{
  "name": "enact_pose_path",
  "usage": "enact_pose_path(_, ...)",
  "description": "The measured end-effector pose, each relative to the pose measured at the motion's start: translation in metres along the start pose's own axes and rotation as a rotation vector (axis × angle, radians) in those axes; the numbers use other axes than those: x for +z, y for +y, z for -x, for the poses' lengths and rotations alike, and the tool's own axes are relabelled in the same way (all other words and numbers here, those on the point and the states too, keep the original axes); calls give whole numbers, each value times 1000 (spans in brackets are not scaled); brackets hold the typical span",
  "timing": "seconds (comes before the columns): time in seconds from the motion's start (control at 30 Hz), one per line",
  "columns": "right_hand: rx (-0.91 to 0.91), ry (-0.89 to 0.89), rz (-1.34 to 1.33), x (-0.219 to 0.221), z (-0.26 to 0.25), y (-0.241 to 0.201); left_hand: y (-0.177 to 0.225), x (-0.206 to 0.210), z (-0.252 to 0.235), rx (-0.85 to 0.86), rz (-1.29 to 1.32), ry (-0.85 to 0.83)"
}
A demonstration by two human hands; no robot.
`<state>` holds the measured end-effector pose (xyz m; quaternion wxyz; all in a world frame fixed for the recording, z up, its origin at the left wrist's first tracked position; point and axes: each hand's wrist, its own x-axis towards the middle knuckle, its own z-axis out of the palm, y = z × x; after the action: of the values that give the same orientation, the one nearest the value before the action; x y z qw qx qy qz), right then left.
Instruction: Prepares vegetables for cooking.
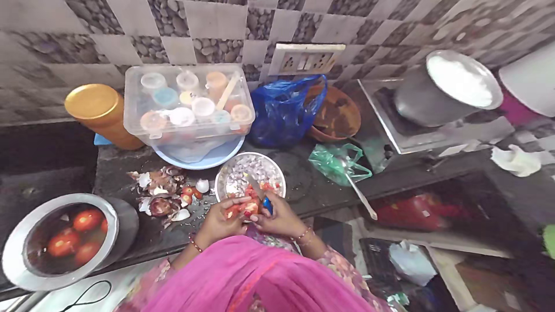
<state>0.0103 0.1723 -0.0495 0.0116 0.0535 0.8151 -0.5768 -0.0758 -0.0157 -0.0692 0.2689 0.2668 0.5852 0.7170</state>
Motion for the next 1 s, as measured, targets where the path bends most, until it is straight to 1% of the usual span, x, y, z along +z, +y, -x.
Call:
enact_pose_path(0.13,-62,-41,100,5,-2,-3,3,0,4,-23,-20,17)
enact_pose_path(0.23,-113,-23,121,8,-3,0,1,-1,5,-23,6,24)
enact_pose_path(0.33,-67,4,157,9,-4,-3,-1,2,6,9,25,55)
enact_pose_path(0.4,-21,41,183,12,-4,-4,-2,7,8,33,60,115)
enact_pose_path(0.5,59,105,234,19,-3,-4,2,13,9,38,97,189)
enact_pose_path(0.57,68,119,224,22,-3,-1,5,14,9,14,96,200)
enact_pose_path(0.7,36,54,172,21,-4,1,5,8,7,-62,-1,139)
enact_pose_path(0.8,23,18,200,21,-5,-3,-1,3,8,-48,9,98)
enact_pose_path(0.9,99,-33,257,20,-5,-6,-2,0,9,-60,20,91)
enact_pose_path(1.0,143,-51,286,21,-6,-8,0,3,10,-93,24,120)
